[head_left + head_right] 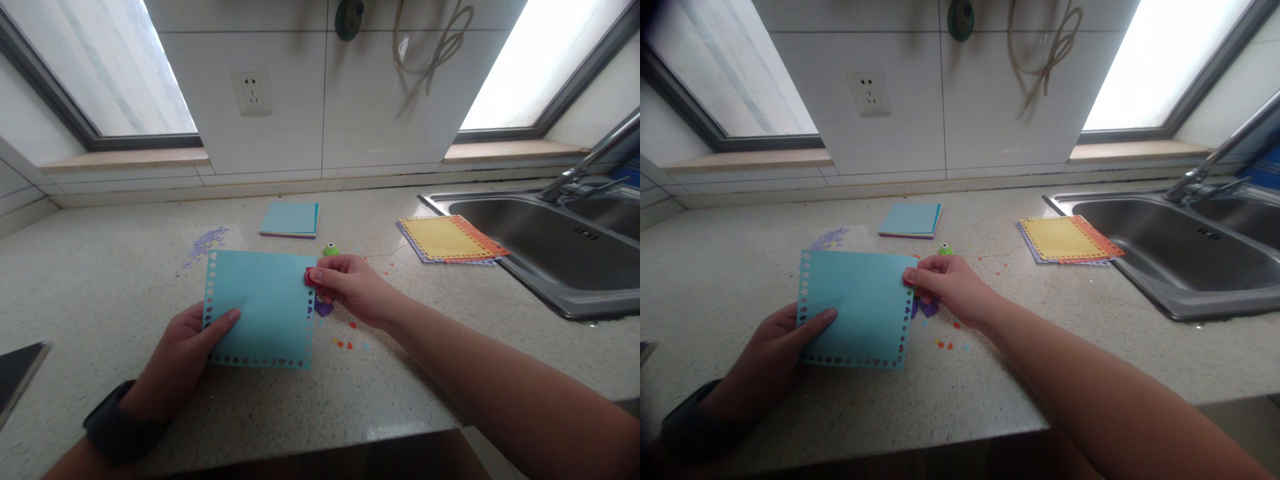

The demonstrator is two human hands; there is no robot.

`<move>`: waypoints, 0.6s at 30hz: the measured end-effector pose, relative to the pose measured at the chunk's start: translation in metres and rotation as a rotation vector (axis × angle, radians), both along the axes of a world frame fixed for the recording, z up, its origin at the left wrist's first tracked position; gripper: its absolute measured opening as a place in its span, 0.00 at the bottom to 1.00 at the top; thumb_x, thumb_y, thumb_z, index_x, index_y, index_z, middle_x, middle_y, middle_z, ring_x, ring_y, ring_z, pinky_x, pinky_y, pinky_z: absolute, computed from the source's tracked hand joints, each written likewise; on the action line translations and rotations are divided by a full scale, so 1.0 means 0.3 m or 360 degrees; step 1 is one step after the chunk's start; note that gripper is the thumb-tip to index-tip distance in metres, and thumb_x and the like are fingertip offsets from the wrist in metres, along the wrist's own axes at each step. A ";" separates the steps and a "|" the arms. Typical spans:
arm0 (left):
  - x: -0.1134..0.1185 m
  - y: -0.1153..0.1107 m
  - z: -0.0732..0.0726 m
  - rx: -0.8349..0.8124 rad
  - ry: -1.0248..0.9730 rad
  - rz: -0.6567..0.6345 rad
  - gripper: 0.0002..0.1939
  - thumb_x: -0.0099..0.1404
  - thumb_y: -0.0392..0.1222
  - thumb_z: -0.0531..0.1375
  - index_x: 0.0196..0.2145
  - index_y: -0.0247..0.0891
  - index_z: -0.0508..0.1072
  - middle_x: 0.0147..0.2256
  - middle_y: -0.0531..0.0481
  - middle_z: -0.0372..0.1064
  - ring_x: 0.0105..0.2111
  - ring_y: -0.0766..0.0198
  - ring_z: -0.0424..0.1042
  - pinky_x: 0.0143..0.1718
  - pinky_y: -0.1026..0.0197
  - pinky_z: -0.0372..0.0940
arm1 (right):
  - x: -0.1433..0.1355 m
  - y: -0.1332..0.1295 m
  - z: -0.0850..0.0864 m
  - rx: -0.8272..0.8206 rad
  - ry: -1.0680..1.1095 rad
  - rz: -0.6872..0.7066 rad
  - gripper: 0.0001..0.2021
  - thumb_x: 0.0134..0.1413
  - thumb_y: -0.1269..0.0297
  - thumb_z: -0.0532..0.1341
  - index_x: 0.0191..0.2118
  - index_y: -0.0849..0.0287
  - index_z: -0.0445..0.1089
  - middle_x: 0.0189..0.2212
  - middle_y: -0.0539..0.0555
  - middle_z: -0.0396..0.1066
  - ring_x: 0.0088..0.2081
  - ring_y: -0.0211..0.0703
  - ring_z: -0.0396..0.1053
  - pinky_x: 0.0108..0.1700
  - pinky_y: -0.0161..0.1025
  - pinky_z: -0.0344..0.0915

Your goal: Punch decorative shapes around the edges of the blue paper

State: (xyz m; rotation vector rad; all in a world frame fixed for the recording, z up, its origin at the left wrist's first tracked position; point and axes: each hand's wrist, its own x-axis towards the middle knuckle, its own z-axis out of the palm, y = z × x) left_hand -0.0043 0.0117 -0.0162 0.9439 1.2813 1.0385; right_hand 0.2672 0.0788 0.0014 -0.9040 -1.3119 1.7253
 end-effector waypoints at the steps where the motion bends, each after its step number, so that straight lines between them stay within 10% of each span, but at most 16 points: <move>1: 0.000 0.000 0.001 0.0001 0.0005 0.0004 0.25 0.61 0.49 0.69 0.54 0.37 0.76 0.45 0.42 0.82 0.42 0.46 0.81 0.45 0.47 0.77 | 0.000 0.000 0.000 0.0001 -0.0004 -0.0001 0.16 0.53 0.53 0.71 0.27 0.60 0.71 0.22 0.48 0.65 0.23 0.33 0.60 0.25 0.35 0.56; 18: 0.004 -0.004 0.008 -0.0010 -0.0012 -0.0012 0.27 0.61 0.49 0.69 0.55 0.38 0.76 0.46 0.42 0.81 0.43 0.45 0.81 0.45 0.48 0.76 | -0.001 0.001 -0.004 0.0021 -0.0005 0.0003 0.16 0.53 0.53 0.71 0.27 0.60 0.70 0.20 0.47 0.66 0.21 0.33 0.62 0.24 0.34 0.57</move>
